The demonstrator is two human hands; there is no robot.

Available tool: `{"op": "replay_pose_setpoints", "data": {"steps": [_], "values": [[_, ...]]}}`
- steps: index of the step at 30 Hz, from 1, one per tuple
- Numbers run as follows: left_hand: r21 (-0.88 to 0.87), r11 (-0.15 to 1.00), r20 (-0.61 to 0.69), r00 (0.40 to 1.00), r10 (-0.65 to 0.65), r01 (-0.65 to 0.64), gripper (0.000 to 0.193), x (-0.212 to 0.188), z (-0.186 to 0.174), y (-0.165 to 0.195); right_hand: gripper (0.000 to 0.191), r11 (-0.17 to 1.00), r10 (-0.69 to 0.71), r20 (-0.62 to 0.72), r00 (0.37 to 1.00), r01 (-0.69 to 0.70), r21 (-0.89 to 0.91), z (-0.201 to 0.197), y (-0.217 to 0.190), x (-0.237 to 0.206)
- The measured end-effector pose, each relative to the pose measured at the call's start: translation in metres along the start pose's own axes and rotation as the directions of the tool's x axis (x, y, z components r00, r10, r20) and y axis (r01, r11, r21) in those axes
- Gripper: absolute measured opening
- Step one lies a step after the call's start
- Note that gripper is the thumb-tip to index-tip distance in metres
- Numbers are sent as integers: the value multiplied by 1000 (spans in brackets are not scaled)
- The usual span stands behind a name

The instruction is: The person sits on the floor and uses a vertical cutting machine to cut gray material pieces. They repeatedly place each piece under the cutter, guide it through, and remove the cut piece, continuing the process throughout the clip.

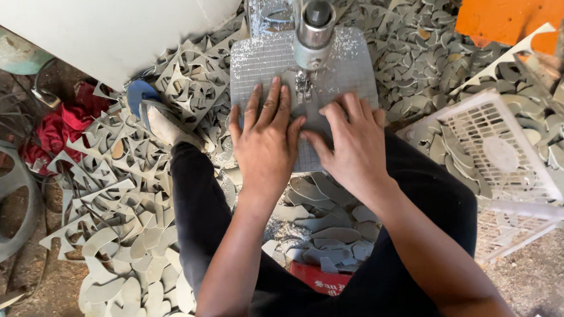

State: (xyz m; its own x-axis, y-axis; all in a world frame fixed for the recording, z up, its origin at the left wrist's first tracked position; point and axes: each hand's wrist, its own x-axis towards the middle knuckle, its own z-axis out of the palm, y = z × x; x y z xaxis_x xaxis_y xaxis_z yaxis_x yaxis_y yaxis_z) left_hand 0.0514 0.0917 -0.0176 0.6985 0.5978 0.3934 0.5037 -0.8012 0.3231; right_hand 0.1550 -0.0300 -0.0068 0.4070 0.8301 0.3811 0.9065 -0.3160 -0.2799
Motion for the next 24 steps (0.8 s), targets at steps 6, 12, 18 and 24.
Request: {"op": "replay_pose_setpoints", "data": {"steps": [6,12,18,24], "values": [[-5,1000,31,999,-12,12,55,13,-15,2,49,999,-46,27,999,47,-10,-42,23,1],[-21,1000,34,999,-18,19,54,8,-23,0,38,997,-11,13,1000,10,77,-33,19,-8],[-15,1000,28,1000,-7,8,54,6,-26,-1,37,998,25,-36,999,-23,52,-33,9,-7],[-47,999,27,1000,-1,2,54,4,-28,-4,36,1000,20,-63,998,-19,23,-30,-1,-12]]}}
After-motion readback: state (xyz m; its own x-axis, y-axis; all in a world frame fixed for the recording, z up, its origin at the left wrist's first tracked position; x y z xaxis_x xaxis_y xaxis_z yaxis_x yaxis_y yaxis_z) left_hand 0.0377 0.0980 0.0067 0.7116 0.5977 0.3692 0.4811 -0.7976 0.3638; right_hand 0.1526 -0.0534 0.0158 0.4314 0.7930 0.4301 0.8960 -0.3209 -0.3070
